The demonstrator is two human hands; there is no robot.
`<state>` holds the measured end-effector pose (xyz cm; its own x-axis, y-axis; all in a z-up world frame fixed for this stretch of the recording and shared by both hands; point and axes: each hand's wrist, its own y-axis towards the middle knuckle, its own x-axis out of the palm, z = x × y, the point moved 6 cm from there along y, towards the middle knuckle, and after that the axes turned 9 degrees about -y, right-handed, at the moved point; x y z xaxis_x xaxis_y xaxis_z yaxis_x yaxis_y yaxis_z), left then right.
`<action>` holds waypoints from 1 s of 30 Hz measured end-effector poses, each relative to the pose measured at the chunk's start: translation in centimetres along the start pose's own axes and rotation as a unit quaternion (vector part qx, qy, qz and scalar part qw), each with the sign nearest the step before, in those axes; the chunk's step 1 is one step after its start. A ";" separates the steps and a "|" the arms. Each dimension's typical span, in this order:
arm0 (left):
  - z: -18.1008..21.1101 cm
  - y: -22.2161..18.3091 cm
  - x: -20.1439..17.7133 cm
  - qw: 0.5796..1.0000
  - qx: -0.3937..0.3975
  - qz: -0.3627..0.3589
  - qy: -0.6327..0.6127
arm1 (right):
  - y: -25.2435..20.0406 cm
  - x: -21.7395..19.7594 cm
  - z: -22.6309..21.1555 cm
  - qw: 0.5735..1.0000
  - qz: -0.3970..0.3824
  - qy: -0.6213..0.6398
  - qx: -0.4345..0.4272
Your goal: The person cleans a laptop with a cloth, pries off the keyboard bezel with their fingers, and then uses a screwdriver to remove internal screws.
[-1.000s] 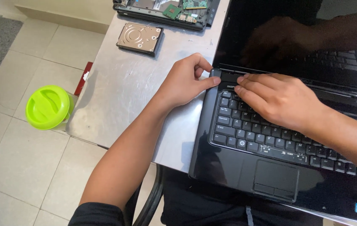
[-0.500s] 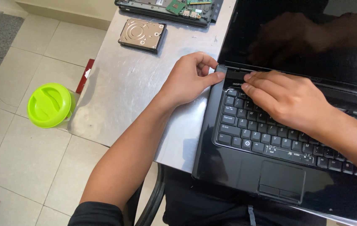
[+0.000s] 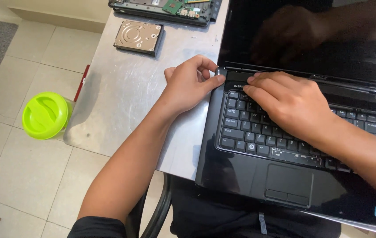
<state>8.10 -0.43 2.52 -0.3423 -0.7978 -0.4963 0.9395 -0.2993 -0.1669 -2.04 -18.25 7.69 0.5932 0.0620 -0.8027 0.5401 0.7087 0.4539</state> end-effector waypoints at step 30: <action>3.8 -2.6 0.7 0.864 0.491 0.001 0.109 | -5.8 -5.4 3.8 0.998 0.004 -0.011 0.057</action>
<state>5.36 -2.20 5.87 -0.2286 -0.7138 -0.6620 0.4377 -0.6828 0.5851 -6.15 -25.39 10.84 0.6096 0.0510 -0.7911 0.5994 0.6234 0.5021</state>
